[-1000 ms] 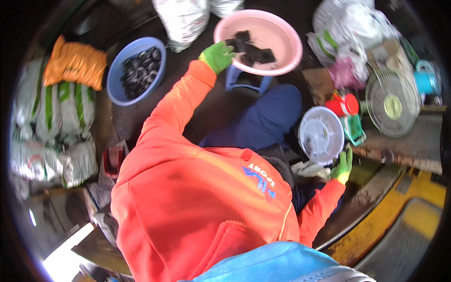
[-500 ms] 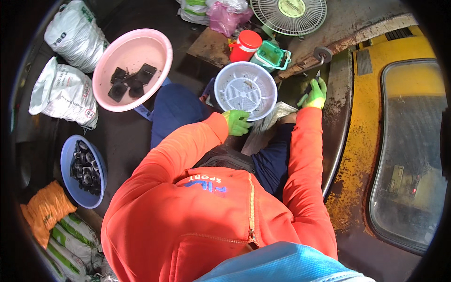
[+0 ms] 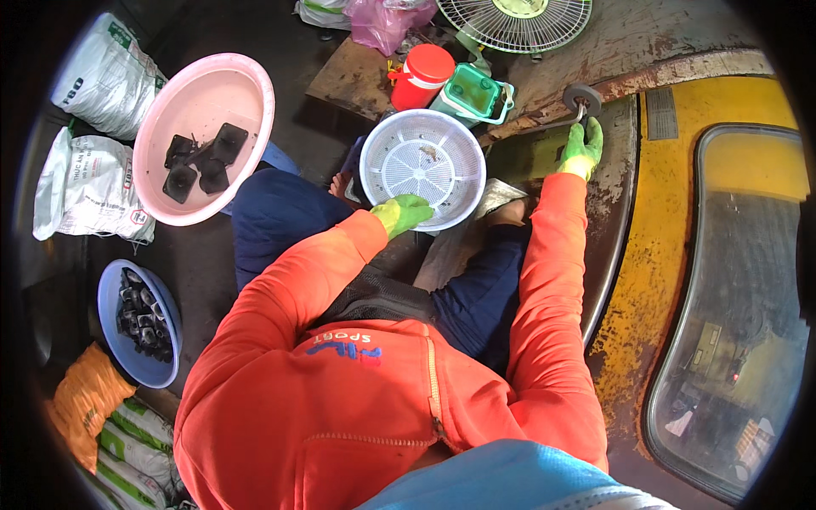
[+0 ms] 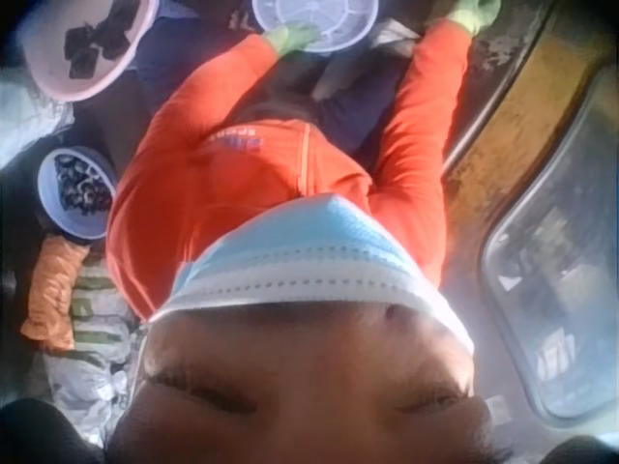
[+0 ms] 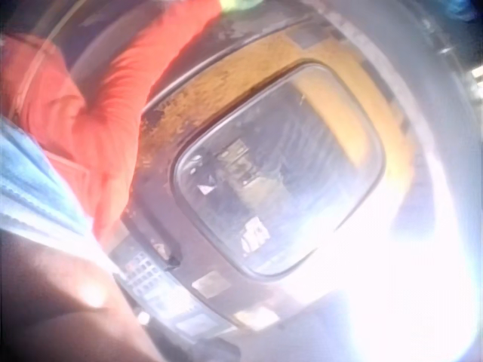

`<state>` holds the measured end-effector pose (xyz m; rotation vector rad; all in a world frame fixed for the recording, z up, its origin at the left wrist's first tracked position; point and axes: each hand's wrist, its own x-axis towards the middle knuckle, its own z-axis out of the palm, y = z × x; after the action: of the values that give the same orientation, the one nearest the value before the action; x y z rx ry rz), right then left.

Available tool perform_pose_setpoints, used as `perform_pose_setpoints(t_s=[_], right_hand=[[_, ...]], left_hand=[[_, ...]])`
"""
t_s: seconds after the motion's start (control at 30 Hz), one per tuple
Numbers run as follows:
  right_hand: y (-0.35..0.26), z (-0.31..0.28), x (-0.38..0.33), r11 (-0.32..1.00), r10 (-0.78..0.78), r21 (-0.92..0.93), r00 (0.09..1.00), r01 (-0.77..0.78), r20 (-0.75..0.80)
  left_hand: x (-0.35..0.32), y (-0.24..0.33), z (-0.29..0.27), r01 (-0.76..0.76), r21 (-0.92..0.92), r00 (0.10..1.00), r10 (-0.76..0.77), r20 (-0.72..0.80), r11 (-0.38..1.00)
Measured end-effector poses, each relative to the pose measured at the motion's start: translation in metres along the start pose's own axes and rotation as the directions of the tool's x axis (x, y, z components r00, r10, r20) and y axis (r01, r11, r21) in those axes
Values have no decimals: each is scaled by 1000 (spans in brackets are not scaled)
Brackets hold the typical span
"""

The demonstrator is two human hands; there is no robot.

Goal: The person repeatedly picks up black molded parts from a white colander, wipes each with a small abrasive pad, and places them into a pink basin. The person handles the parts one at a time, turning them over to wipe different sides.

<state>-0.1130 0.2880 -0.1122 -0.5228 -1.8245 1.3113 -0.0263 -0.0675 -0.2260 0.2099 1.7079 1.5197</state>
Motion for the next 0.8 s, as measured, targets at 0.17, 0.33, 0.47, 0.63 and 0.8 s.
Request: perform_pose_setpoints(t_s=[0.17, 0.33, 0.47, 0.63, 0.8], right_hand=[[-36, -17, -20, 988, 108, -116, 993, -103, 39], [-130, -29, -82, 928, -371, -63, 928, 367, -48], [-161, -11, -154, 588, -584, -253, 620, 768, 524], [-124, 15, -202, 501, 683, -389, -77, 773, 726], [-101, 14, -199, 744, 310, -342, 157, 574, 938]], left_hand=[[-1, 7, -2, 72, -32, 997, -71, 24, 997], [-8, 18, -9, 96, 63, 952, -110, 284, 993], [-22, 20, -6, -120, 592, 938, -105, 331, 797], [-31, 12, 0, -237, 805, 911, -164, 379, 543], [-24, 4, 3, -231, 788, 948, -51, 314, 570]])
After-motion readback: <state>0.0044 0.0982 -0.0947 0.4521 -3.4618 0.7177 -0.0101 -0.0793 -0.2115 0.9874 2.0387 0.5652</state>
